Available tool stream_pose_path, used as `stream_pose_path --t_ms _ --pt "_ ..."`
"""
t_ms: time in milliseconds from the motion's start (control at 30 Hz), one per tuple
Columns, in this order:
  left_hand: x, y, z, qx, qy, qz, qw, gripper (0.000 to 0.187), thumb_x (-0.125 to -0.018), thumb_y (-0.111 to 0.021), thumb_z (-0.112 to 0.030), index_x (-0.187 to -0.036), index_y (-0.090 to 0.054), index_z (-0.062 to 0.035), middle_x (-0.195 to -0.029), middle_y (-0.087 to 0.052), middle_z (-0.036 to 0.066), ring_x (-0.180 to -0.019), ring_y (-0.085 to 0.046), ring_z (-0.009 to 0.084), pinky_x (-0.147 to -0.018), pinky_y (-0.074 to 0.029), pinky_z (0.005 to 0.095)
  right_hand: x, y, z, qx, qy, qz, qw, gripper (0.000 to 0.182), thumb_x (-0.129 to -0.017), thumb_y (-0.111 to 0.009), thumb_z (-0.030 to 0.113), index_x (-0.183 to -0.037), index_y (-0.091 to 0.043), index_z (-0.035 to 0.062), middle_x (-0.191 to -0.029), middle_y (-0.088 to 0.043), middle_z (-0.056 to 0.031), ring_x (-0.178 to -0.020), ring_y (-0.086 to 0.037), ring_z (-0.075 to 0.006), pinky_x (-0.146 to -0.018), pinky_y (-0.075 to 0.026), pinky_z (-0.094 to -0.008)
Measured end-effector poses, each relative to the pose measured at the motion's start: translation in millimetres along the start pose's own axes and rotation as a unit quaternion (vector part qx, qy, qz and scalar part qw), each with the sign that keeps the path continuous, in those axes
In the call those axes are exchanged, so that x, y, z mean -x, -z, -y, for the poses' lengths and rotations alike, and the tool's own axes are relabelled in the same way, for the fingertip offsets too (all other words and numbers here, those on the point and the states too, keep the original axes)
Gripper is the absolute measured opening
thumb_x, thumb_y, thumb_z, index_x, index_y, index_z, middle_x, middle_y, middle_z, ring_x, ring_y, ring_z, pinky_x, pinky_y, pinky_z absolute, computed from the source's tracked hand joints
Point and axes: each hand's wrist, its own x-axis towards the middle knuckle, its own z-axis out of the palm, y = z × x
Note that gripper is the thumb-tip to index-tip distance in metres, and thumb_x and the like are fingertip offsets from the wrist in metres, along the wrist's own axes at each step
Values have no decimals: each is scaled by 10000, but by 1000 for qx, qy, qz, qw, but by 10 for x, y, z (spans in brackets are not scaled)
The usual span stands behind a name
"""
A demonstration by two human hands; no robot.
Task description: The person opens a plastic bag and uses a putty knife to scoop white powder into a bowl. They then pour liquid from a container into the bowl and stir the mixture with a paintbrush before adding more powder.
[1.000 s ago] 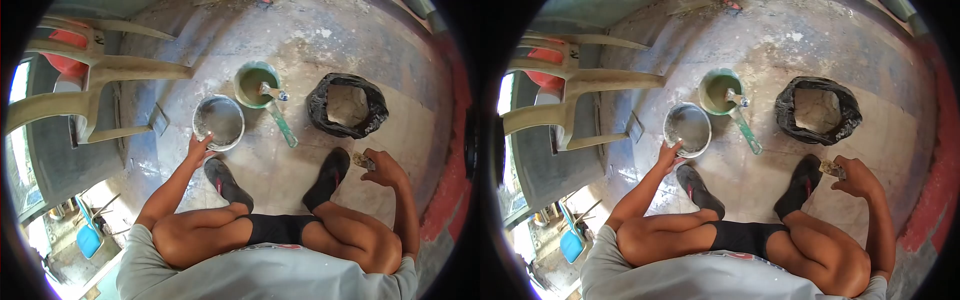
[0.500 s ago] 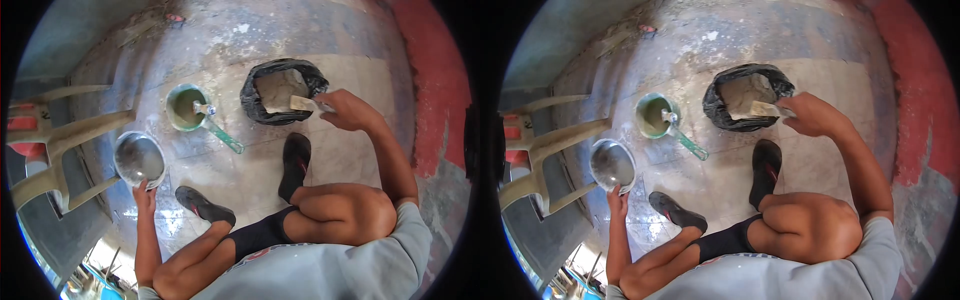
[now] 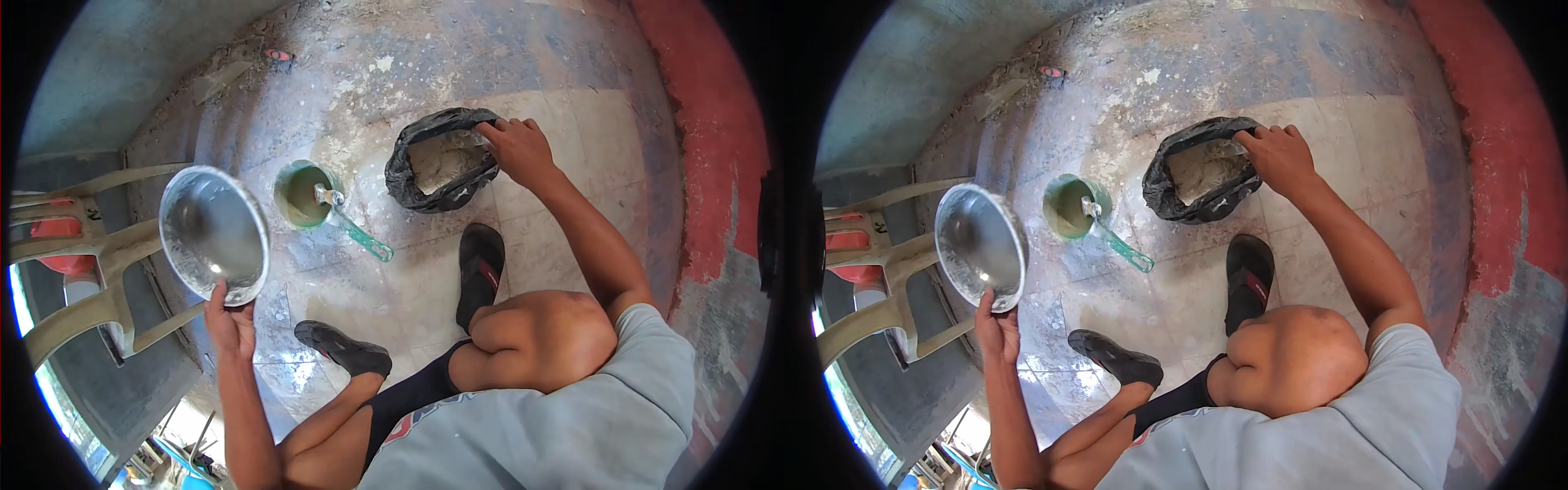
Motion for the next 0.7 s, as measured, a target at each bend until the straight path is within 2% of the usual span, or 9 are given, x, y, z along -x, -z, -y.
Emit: stream_pose_path --t_ms 33,100,200,367,467,600,700 --pt "16 -98 64 1 -1 -1 1000 377 -1066 -633 -165 -1412 -544 -46 -1323 -684 157 -1144 -727 286 -919 -663 424 0 -48 -13 -2 1 -2 1000 355 -967 -689 234 -1318 -662 275 -1055 -720 -55 -991 -702 -284 -917 -494 -450" --pt "103 -347 228 17 -10 7 1000 432 -1066 -636 -186 -1462 -518 -60 -1349 -670 150 -1159 -718 293 -921 -659 444 -1 -124 -38 10 12 -106 994 316 -952 -702 227 -1262 -671 279 -1043 -699 -26 -1018 -681 -249 -951 -471 -434" --pt "266 -690 445 25 -20 23 999 478 -1066 -643 -226 -1491 -502 -59 -1375 -660 150 -1168 -714 307 -915 -659 464 -2 -163 -64 -26 -7 -76 997 274 -941 -714 220 -1210 -692 270 -1061 -690 -9 -1051 -669 -238 -950 -467 -435" --pt "442 -1169 796 48 -14 3 999 476 -1050 -665 -266 -1467 -536 -76 -1356 -659 150 -1151 -714 307 -901 -654 503 42 -185 -54 -39 -29 -98 994 279 -924 -730 184 -1188 -722 273 -1061 -684 -20 -1052 -671 -239 -939 -467 -434" --pt "414 -1368 903 58 16 49 997 466 -1044 -665 -250 -1442 -538 -44 -1311 -672 152 -1130 -716 311 -881 -661 514 46 -268 -80 -52 -24 -107 993 264 -902 -754 182 -1151 -738 265 -1112 -668 -34 -1054 -672 -235 -926 -463 -424" --pt "353 -1599 974 59 11 84 995 471 -1046 -653 -227 -1455 -517 -37 -1322 -658 152 -1115 -717 308 -835 -672 514 69 -303 -28 -76 -5 -103 992 215 -884 -779 210 -1092 -767 260 -1191 -632 -54 -1067 -667 -222 -911 -454 -412" --pt "263 -1690 983 84 17 106 991 496 -1046 -644 -213 -1485 -491 -40 -1353 -635 156 -1145 -703 313 -849 -672 508 93 -289 60 -100 3 -79 992 218 -888 -774 220 -1099 -785 275 -1183 -629 -57 -1088 -660 -214 -912 -453 -410"
